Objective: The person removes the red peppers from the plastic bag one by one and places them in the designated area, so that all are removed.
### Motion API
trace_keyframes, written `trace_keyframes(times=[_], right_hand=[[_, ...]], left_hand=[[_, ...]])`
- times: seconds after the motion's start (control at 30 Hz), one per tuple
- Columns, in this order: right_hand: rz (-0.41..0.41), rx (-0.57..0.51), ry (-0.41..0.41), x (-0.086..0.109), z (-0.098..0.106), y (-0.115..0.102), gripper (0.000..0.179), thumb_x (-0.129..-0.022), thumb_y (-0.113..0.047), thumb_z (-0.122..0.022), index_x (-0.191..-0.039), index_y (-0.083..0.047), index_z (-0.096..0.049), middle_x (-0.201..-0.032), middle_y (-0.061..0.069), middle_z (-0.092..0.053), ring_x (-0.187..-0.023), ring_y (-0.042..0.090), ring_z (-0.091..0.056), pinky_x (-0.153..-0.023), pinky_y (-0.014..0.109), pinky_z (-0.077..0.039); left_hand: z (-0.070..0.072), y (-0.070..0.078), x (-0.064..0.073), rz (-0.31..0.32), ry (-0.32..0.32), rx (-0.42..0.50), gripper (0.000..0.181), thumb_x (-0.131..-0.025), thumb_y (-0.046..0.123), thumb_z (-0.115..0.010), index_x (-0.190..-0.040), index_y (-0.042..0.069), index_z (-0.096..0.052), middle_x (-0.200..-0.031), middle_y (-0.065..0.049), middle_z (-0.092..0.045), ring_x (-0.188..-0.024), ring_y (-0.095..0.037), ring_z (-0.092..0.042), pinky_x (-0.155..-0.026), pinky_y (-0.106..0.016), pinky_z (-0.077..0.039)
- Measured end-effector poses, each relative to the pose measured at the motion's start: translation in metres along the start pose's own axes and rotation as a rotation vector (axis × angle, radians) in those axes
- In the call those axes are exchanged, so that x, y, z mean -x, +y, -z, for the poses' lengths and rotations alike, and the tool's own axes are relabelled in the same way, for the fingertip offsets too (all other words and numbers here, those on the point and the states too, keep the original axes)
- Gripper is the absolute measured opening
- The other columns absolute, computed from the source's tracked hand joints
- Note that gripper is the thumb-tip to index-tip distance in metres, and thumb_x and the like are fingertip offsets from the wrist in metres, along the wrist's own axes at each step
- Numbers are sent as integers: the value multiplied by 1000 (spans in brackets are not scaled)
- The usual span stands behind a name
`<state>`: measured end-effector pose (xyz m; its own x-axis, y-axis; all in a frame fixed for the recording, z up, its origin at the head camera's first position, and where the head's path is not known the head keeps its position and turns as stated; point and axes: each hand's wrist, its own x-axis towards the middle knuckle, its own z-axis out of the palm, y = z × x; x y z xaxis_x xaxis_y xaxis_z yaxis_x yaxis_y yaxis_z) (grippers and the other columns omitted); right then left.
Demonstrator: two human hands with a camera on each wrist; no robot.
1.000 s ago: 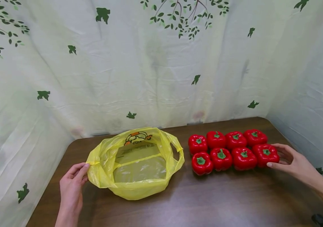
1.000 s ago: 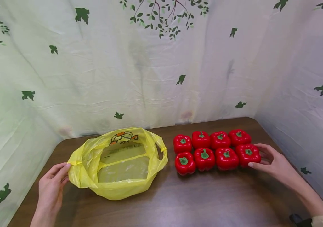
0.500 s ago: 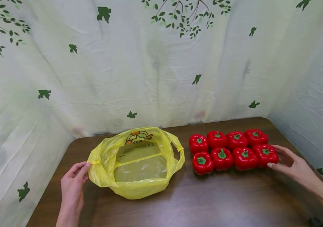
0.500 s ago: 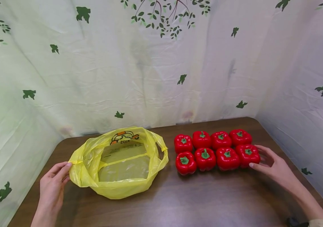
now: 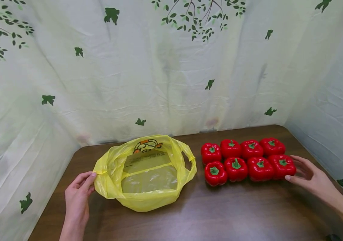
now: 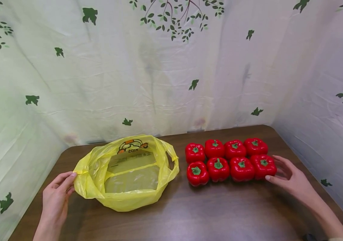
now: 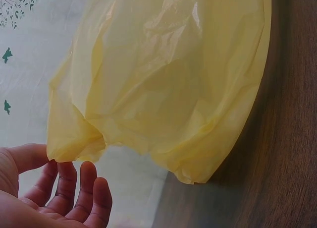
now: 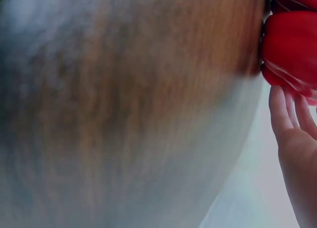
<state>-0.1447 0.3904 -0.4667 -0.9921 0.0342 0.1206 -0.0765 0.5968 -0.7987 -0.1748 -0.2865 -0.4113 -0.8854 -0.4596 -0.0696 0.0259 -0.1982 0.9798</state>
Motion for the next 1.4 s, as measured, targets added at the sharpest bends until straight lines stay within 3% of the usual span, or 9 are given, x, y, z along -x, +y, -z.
trace_keyframes(times=[0.13,0.27,0.5,0.77,1.1,1.3,1.4], right_hand=[[61,-47,83,3,-2,-3,73,-91,-12,-71,-152,-14,-32,-138,6,-49,-105,-17,-46,-77,8,-48],[134,-107,134,3,-2,-8,73,-90,-1,-70,-152,-15,-34,-133,-14,-50,-112,-12,-49,-81,7,-45],[146,-111,157,0,-4,-10,72,-89,2,-70,-150,-13,-36,-134,-11,-50,-114,-9,-49,-82,6,-44],[179,-106,270,1,-4,-23,73,-85,7,-72,-148,-13,-40,-132,-10,-53,-115,-3,-50,-85,4,-41],[213,-48,308,1,-14,-72,72,-84,1,-76,-146,-15,-44,-134,-7,-53,-114,-1,-50,-86,3,-40],[225,-25,252,8,-28,-104,69,-86,-5,-75,-146,-18,-45,-135,-4,-52,-116,2,-50,-87,4,-38],[231,17,224,11,-35,-124,68,-87,-11,-76,-146,-23,-44,-136,-5,-50,-116,4,-49,-85,5,-38]], left_hand=[[0,0,1,-1,-3,6,7,-88,13,-75,-91,7,-72,-81,1,-69,-65,-10,-62,-59,-21,-52],[0,1,1,-2,-2,13,8,-88,13,-75,-91,7,-72,-81,1,-69,-65,-10,-62,-59,-21,-52],[1,1,3,-10,-4,11,8,-89,13,-75,-91,7,-72,-82,1,-69,-66,-10,-62,-59,-21,-52],[2,3,6,-24,14,21,7,-88,12,-75,-91,6,-72,-80,1,-68,-65,-10,-61,-59,-21,-52],[2,11,12,-63,17,29,11,-90,13,-73,-95,4,-72,-83,0,-68,-70,-11,-62,-61,-20,-52],[-1,16,13,-101,11,-13,21,-91,17,-72,-99,-2,-69,-81,-3,-68,-70,-14,-62,-61,-22,-53],[-3,17,14,-123,37,-18,27,-90,18,-73,-101,-6,-68,-77,-5,-67,-66,-16,-62,-60,-24,-54]])
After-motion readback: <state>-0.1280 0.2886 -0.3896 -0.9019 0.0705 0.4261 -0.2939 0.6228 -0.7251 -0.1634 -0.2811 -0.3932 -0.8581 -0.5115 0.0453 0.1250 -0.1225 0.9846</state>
